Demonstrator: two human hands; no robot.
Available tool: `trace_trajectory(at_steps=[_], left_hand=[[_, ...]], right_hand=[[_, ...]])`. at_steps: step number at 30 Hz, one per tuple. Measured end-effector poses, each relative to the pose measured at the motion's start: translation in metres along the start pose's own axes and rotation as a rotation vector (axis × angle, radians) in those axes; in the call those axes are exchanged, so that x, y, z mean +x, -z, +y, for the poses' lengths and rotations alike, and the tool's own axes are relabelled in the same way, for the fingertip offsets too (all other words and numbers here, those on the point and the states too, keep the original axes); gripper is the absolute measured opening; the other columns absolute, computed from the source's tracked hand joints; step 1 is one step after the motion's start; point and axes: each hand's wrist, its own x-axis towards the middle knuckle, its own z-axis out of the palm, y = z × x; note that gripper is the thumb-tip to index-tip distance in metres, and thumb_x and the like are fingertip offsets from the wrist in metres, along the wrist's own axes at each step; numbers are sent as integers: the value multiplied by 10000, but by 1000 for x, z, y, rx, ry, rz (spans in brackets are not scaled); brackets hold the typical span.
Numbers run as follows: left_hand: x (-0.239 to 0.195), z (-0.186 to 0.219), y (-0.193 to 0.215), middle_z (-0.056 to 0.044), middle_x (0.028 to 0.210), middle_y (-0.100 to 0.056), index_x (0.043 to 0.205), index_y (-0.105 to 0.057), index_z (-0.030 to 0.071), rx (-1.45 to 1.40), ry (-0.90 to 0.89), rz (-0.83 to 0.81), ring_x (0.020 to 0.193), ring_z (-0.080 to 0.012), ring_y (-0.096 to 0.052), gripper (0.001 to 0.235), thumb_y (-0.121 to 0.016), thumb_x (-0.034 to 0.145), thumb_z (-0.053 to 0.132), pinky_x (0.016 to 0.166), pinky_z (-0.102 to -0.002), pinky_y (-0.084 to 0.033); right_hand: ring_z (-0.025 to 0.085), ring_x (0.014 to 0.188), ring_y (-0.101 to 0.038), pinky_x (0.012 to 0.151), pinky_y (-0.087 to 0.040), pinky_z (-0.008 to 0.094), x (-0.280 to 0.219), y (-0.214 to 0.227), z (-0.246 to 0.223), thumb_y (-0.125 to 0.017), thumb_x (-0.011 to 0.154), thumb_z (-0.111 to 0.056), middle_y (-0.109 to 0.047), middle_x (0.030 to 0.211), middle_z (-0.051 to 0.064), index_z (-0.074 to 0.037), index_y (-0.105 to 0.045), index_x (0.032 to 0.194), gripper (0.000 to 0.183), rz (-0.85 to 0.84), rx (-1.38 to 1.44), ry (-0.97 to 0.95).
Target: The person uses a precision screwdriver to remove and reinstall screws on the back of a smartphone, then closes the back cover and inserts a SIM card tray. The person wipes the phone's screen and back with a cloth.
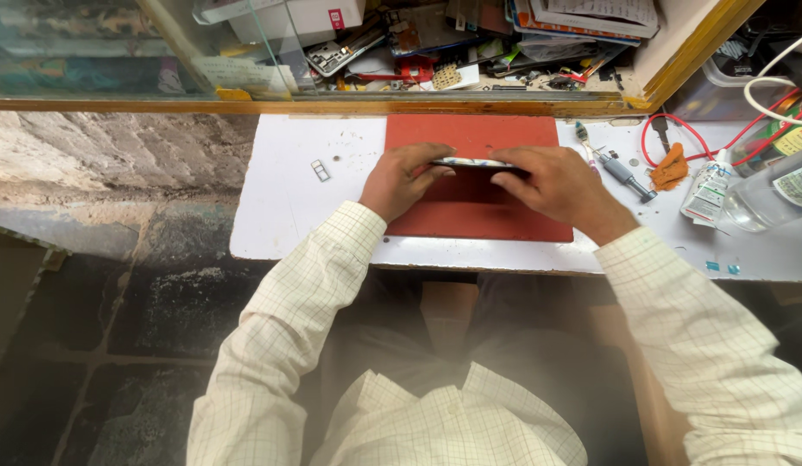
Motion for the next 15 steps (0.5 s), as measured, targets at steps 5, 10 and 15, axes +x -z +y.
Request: trace_trajectory(at_steps=[5,10,15], left_hand=[[6,-8,-6,-87,1079,-795,1160,-747,38,-204,141,65,952,-181,-752,297,-813,879,108,869,-323,-601],[8,-25,-10,-80,1123,-783,1195,-728,28,-467,228,73,993,-137,-736,286,-760,910,44,904,-283,-613],[8,-35,-14,-83,1143,-770,1203,-713,16,-564,198,107,1036,-142,-736,262,-715,942,6,932,-284,-616]], right_hand=[[320,888,-713,762,-576,416,22,-12,-20,-770,917,-221,-749,1043,120,-65,-742,1153,284,124,32,16],[296,841,-714,715,-568,404,40,-23,-31,-787,896,-182,-756,984,89,-84,-772,1101,227,163,33,-47],[266,826,-718,697,-571,376,45,-30,-32,-788,906,-172,-754,969,74,-89,-775,1059,175,220,50,-63]])
